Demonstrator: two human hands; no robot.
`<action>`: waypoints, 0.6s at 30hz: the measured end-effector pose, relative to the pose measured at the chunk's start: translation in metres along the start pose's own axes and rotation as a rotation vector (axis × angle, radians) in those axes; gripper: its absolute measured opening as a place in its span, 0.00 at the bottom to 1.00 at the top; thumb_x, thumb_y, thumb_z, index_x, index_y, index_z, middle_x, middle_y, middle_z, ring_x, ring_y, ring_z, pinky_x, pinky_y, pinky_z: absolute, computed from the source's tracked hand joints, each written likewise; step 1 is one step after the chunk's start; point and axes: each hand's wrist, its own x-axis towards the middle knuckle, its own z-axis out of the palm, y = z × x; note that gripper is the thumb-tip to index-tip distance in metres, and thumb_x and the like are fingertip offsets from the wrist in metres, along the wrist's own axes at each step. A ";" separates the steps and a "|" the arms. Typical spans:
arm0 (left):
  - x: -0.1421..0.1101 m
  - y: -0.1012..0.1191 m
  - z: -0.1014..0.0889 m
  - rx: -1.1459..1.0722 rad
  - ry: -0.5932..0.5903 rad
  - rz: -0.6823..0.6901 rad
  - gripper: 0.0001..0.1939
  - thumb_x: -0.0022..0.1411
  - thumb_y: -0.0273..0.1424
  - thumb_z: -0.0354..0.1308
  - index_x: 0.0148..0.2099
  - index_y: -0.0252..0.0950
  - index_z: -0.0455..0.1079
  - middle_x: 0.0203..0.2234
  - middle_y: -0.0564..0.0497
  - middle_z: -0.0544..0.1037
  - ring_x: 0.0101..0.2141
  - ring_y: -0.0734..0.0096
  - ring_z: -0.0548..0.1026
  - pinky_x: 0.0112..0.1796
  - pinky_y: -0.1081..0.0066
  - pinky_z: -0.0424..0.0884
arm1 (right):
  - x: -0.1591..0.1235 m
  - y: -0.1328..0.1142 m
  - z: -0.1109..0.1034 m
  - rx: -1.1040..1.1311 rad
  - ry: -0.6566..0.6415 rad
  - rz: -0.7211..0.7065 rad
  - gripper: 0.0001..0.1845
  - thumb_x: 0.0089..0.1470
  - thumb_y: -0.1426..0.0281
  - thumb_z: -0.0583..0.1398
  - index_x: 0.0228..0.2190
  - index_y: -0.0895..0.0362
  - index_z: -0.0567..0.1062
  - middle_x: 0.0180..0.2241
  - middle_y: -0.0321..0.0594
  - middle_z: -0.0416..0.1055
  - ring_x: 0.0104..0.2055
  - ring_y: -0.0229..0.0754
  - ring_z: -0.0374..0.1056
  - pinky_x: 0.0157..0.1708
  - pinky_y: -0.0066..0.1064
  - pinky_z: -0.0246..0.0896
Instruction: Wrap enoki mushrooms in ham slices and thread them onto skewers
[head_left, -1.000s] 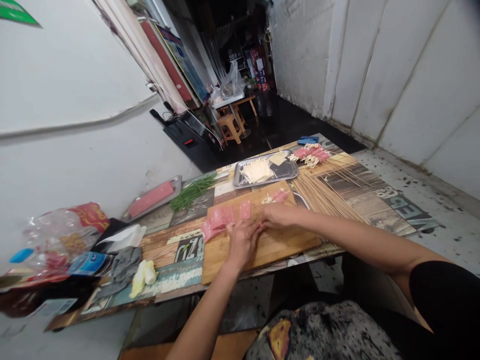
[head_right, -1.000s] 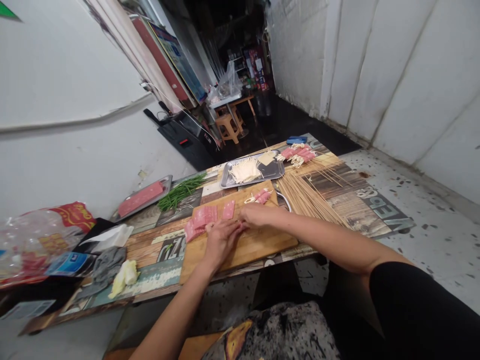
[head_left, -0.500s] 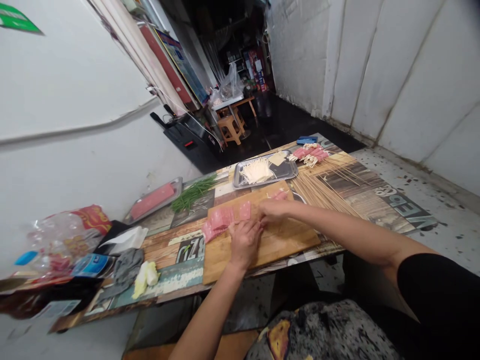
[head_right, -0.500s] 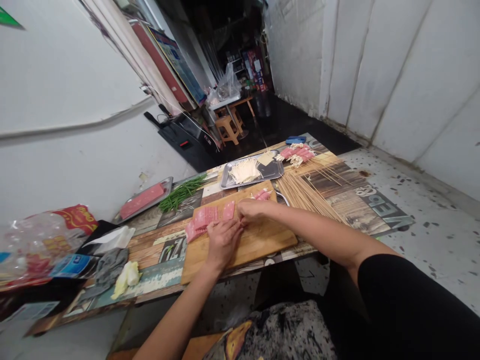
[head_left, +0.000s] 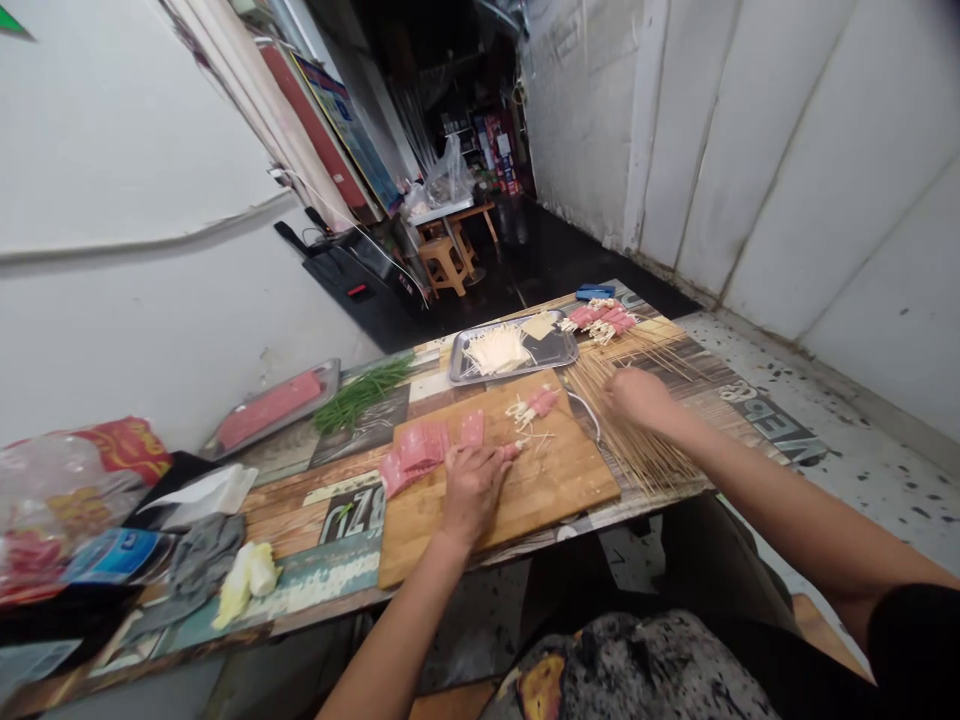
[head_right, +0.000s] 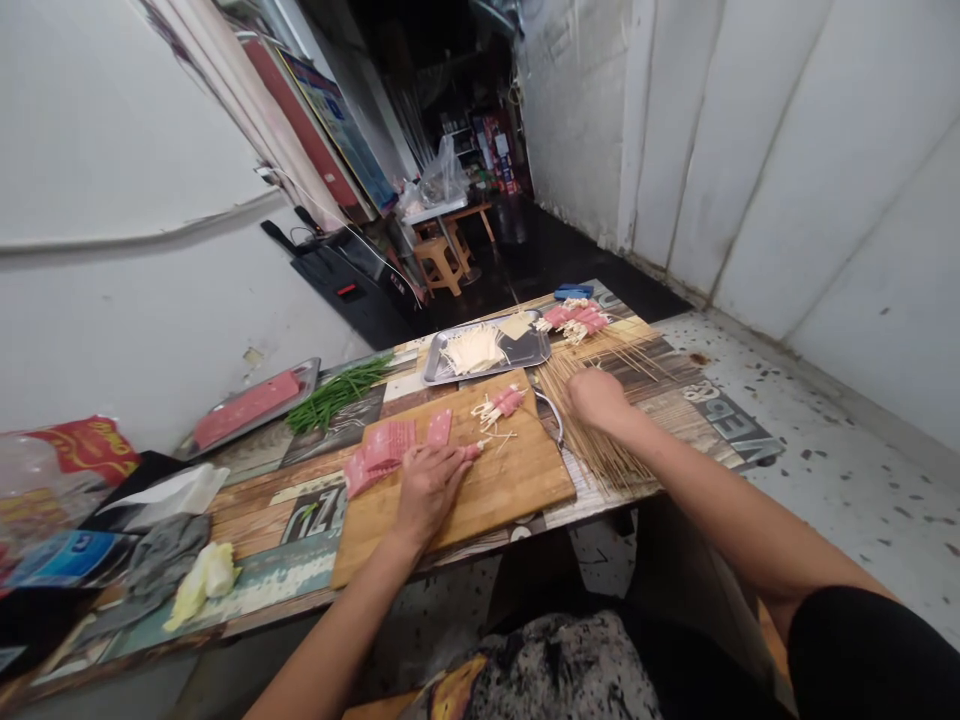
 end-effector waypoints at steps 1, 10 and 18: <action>0.000 -0.001 0.000 -0.009 0.007 -0.001 0.11 0.68 0.33 0.51 0.47 0.42 0.74 0.35 0.50 0.79 0.37 0.68 0.72 0.42 0.64 0.58 | -0.002 0.005 0.002 -0.056 -0.030 0.049 0.16 0.56 0.69 0.55 0.33 0.66 0.79 0.36 0.57 0.75 0.41 0.51 0.70 0.40 0.34 0.61; 0.001 -0.003 0.003 -0.058 0.034 0.009 0.13 0.68 0.34 0.50 0.46 0.41 0.75 0.33 0.50 0.79 0.35 0.68 0.72 0.39 0.67 0.62 | -0.007 0.005 0.023 -0.076 -0.072 0.188 0.18 0.59 0.73 0.50 0.35 0.66 0.79 0.37 0.58 0.75 0.41 0.49 0.72 0.39 0.32 0.62; 0.001 -0.004 0.004 -0.073 0.019 -0.015 0.14 0.69 0.35 0.49 0.47 0.41 0.75 0.34 0.49 0.79 0.36 0.68 0.72 0.40 0.67 0.63 | -0.004 -0.039 0.014 0.067 -0.041 -0.075 0.17 0.60 0.64 0.53 0.39 0.63 0.76 0.40 0.53 0.75 0.42 0.49 0.72 0.39 0.31 0.61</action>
